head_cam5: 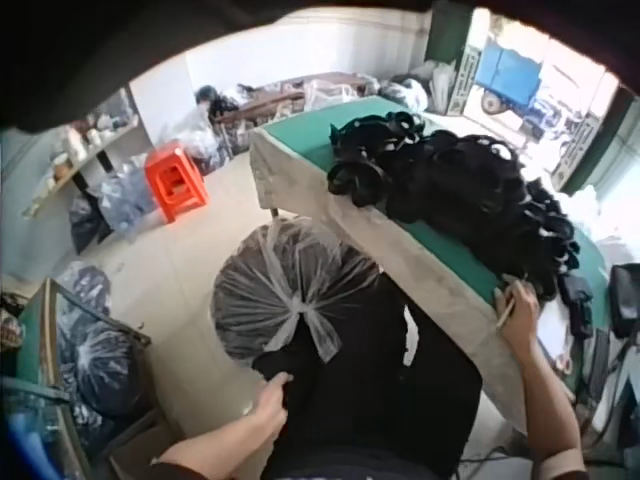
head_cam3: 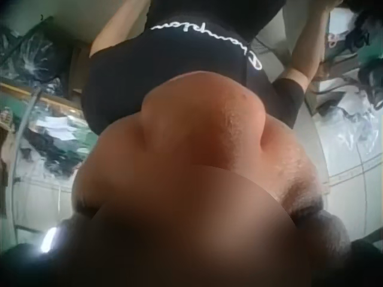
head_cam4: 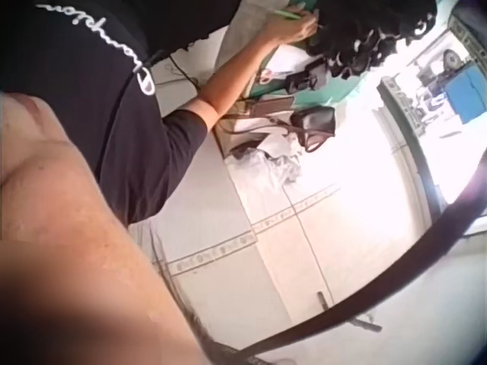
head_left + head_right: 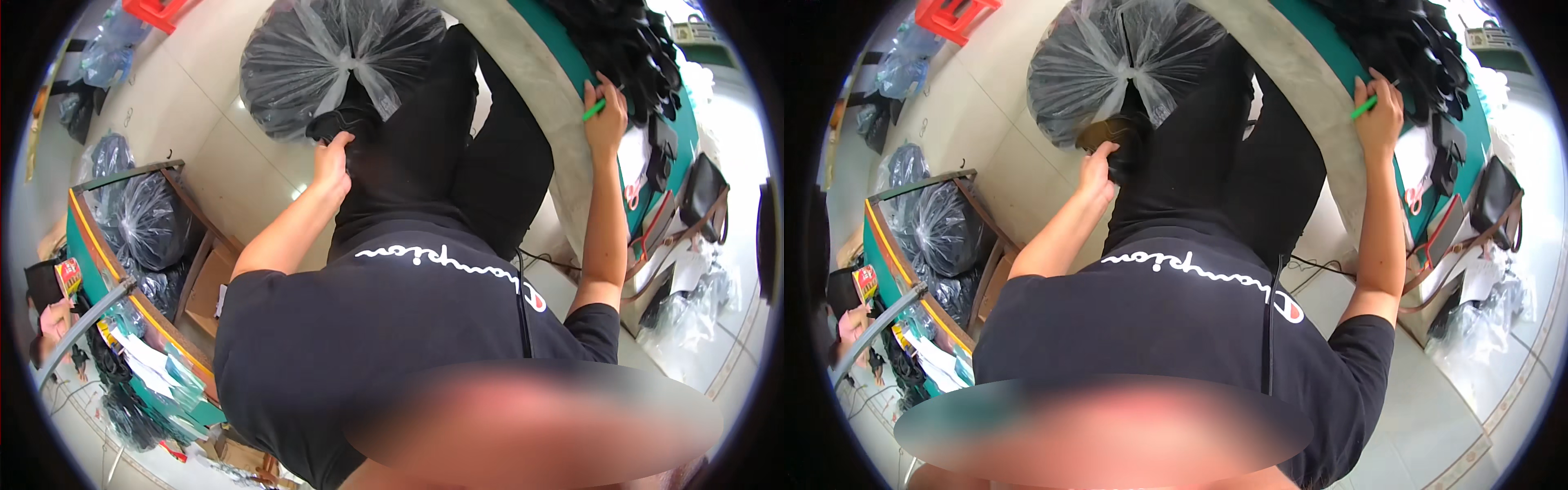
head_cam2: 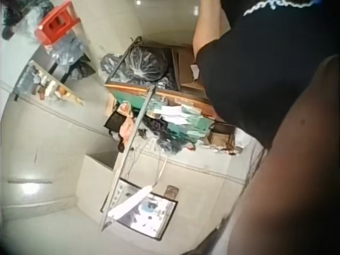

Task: Trimming loose threads and inspecting black bag components using a small tool and scissors.

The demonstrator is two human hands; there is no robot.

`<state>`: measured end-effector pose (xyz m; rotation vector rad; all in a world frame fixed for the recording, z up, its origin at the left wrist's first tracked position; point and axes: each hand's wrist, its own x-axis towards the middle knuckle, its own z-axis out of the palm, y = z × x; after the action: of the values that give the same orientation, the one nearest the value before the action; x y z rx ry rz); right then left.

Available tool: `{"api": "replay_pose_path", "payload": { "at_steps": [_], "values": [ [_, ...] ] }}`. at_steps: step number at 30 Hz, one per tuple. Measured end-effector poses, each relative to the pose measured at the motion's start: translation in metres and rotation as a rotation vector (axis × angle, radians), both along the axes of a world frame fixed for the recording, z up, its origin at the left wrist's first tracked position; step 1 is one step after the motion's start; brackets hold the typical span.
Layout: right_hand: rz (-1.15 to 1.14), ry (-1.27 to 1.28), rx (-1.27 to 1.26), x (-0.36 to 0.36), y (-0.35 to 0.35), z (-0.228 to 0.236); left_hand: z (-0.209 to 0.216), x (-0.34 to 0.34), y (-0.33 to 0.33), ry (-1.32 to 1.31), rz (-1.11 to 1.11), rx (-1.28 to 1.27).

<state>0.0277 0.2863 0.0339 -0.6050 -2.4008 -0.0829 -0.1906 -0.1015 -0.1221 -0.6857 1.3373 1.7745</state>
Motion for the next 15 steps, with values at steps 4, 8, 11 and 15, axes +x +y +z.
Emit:
{"api": "replay_pose_path", "payload": {
  "at_steps": [4, 8, 11, 15],
  "values": [
    [-0.015, 0.024, -0.082, 0.008, 0.006, -0.008, 0.032, -0.007, -0.012, 0.534, 0.017, -0.072],
    [0.030, 0.068, -0.022, 0.021, 0.024, -0.015, 0.055, -0.063, -0.013, 0.385, 0.152, -0.001],
    [0.007, 0.106, 0.006, 0.027, 0.036, -0.025, 0.134, -0.080, 0.002, 0.667, 0.062, 0.180],
    [0.027, 0.122, -0.020, 0.031, 0.045, -0.030, 0.243, -0.110, 0.007, 0.983, 0.186, 0.317]
  ]
}}
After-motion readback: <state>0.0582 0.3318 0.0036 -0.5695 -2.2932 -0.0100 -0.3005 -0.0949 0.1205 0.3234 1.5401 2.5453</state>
